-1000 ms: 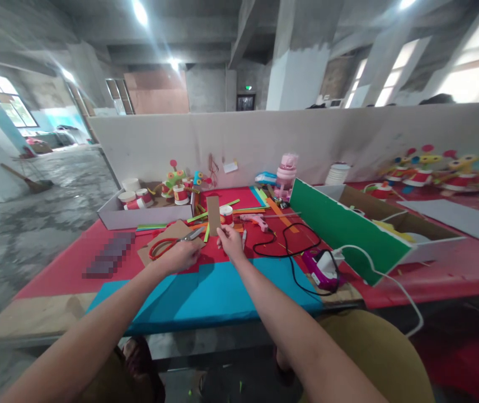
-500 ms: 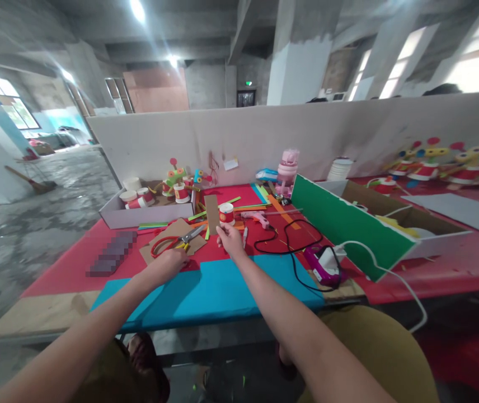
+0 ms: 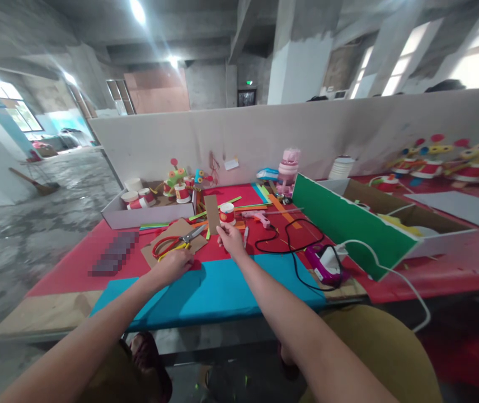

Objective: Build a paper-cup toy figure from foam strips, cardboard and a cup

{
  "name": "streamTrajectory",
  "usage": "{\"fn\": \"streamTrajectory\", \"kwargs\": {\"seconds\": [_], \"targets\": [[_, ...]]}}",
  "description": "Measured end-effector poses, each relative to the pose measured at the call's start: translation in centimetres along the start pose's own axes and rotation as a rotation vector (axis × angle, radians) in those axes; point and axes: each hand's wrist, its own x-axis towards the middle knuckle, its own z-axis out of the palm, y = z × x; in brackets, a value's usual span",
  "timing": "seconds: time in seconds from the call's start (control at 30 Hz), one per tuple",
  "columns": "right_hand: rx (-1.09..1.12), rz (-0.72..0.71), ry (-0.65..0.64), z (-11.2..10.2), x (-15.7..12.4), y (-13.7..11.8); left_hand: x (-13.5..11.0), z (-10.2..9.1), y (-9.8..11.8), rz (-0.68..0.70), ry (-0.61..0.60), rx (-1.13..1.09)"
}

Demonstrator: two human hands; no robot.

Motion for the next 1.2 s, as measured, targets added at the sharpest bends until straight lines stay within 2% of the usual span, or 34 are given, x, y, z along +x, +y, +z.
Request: {"fn": "streamTrajectory", "kwargs": {"seconds": [0.17, 0.27, 0.4, 0.5, 0.53, 0.6, 0.73, 0.93, 1.03, 1.2], "targets": [[-0.003, 0.011, 0.001, -0.1, 0.1, 0.0, 0.0, -0.5, 0.0, -0.035, 0.068, -0.076], [-0.008, 0.001, 0.001, -0.1, 0.0, 0.0, -1.3, -1.4, 1.7, -0.067, 0.11, -0.243], [0.005, -0.01, -0.004, 0.0, 0.1, 0.1, -4.3, -2.2, 6.7, 0.125, -0.076, -0.458], [0.024, -0.002, -0.012, 0.0, 0.0, 0.0, -6.1, -1.9, 10.3, 0.286, -0.324, -0.554], [0.023, 0.004, -0.016, 0.0, -0.1, -0.1, -6.4, -1.7, 11.1, 0.32, -0.386, -0.57], [0.013, 0.017, -0.02, 0.0, -0.2, -0.3, -6.4, -1.2, 11.8, 0.362, -0.434, -0.582], [0.015, 0.036, -0.016, 0.0, -0.2, -0.6, -4.9, -0.5, 11.1, 0.351, -0.337, -0.499], [0.029, 0.078, 0.016, -0.1, 0.2, -0.5, -2.8, 0.5, 9.8, 0.411, -0.18, -0.259], [0.03, 0.091, 0.02, -0.2, 0.4, -0.3, -2.8, 2.0, 9.8, 0.39, -0.138, -0.066], [-0.001, 0.079, 0.023, -0.2, 0.6, -0.3, -3.4, 4.8, 9.7, 0.434, -0.029, 0.177]]}}
